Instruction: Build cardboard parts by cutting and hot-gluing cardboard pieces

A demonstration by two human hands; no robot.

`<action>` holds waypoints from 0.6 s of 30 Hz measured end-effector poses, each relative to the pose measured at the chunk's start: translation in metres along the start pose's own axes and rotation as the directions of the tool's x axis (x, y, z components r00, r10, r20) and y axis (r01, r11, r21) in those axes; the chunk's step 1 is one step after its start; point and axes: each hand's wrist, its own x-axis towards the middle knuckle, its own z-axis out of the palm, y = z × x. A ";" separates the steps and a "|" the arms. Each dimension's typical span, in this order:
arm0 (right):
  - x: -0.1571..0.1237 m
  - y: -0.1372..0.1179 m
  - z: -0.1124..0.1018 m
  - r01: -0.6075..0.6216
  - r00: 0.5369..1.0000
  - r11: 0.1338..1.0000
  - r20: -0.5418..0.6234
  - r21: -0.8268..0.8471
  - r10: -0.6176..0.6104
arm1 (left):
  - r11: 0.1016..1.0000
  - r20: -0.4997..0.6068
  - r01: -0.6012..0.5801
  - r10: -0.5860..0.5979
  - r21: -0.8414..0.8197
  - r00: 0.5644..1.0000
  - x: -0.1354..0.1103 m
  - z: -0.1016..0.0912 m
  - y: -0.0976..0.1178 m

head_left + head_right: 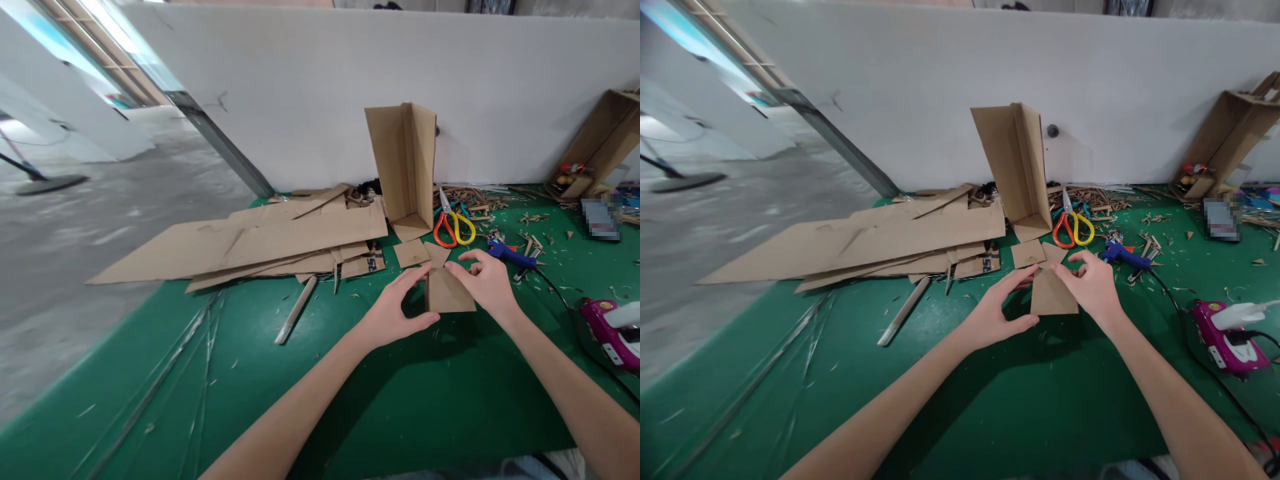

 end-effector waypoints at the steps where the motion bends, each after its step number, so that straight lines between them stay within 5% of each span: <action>1: 0.000 -0.001 0.000 -0.008 1.000 1.000 0.007 0.013 0.008 | 1.000 -0.001 0.002 -0.002 -0.006 1.000 0.001 0.000 0.000; 8: 0.006 0.003 -0.014 -0.130 0.990 0.963 0.078 0.237 0.114 | 0.998 -0.040 0.014 -0.017 -0.064 0.999 0.003 0.001 0.001; 11: 0.009 0.008 -0.024 -0.112 0.979 0.973 0.191 0.202 0.073 | 0.998 -0.030 0.028 -0.030 -0.063 0.999 0.003 0.000 0.001; 14: 0.009 0.009 -0.032 0.105 0.943 0.990 0.307 0.091 -0.128 | 0.997 -0.021 0.036 -0.038 -0.072 0.999 0.004 -0.001 0.000; 18: 0.007 0.010 -0.036 0.436 0.863 0.893 0.333 -0.110 -0.381 | 0.995 -0.012 0.050 -0.051 -0.083 0.999 0.004 -0.003 0.001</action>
